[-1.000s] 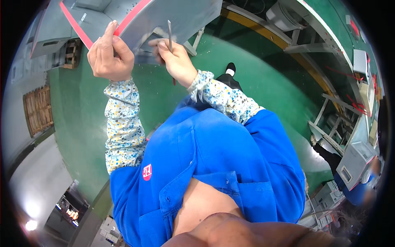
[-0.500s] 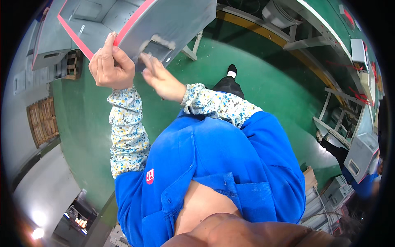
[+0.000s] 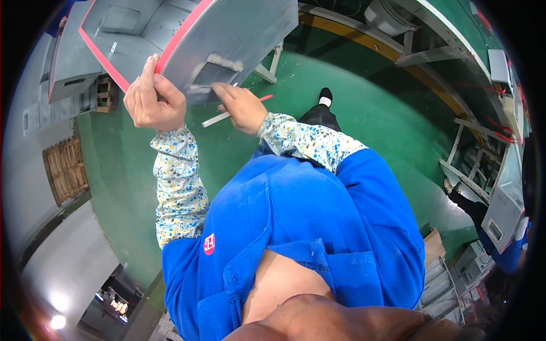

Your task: The person deburrs the edges of cutouts on a metal box using a hand tool.

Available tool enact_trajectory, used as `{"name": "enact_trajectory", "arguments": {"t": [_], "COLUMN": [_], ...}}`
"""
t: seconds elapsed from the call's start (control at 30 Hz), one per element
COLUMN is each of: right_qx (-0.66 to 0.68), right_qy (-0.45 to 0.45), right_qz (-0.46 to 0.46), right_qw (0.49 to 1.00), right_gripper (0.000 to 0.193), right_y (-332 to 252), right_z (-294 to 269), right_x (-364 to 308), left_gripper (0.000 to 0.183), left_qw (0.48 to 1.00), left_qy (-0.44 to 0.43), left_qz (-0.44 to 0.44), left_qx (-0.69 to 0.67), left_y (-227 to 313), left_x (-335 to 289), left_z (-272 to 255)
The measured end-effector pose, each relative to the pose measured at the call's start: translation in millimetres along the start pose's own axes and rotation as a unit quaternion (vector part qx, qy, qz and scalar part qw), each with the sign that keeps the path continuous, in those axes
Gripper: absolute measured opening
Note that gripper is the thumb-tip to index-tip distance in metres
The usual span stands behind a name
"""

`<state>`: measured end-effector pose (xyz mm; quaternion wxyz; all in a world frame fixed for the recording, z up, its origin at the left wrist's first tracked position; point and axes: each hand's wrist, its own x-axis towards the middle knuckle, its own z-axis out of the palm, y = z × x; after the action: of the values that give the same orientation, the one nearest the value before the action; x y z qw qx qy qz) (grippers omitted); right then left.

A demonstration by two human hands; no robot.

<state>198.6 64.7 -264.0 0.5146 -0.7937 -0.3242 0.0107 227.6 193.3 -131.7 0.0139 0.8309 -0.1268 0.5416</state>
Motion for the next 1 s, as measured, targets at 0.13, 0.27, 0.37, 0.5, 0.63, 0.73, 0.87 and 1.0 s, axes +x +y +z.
{"name": "enact_trajectory", "arguments": {"t": [0.13, 0.27, 0.37, 0.5, 0.63, 0.73, 0.87, 1.0], "right_qx": [-0.004, 0.077, 0.088, 0.12, 0.084, 0.038, -0.026, 0.145], "right_qy": [-0.001, 0.029, 0.065, 0.064, 0.057, 0.012, 0.013, -0.028], "right_qz": [-0.018, -0.014, -0.028, -0.117, -0.08, -0.043, -0.046, 0.074], "right_qw": [1.0, 0.997, 0.994, 0.984, 0.992, 0.998, 0.999, 0.986], "right_gripper": [0.049, 0.052, 0.055, 0.062, 0.058, 0.055, 0.053, 0.04], "right_y": [24.4, -9.9, -20.9, -38.9, -12.0, 16.4, 31.3, 21.3], "right_z": [14.5, 3.1, 0.4, -4.3, 4.7, 11.8, 21.6, 9.5], "right_x": [-17.1, -4.3, 3.3, 16.4, 12.2, -0.5, -11.8, 13.5], "left_gripper": [0.02, 0.02, 0.02, 0.019, 0.019, 0.02, 0.02, 0.019], "left_qw": [1.0, 1.0, 1.0, 1.0, 1.0, 1.0, 1.0, 0.999], "left_qy": [-0.002, 0.005, -0.002, -0.003, 0.0, 0.006, 0.003, 0.009], "left_qz": [-0.002, -0.006, -0.016, -0.009, -0.011, -0.013, -0.02, -0.031], "left_qx": [0.0, 0.006, 0.006, 0.013, 0.008, 0.002, 0.001, 0.003], "left_y": [1.0, -3.2, -2.7, -4.6, -4.8, -5.2, -5.5, -9.2], "left_x": [1.9, -0.1, -1.2, 0.8, -0.3, -0.9, -1.7, -4.2], "left_z": [1.8, 0.0, 1.9, -0.3, -0.5, 0.7, -1.0, 0.1]}}
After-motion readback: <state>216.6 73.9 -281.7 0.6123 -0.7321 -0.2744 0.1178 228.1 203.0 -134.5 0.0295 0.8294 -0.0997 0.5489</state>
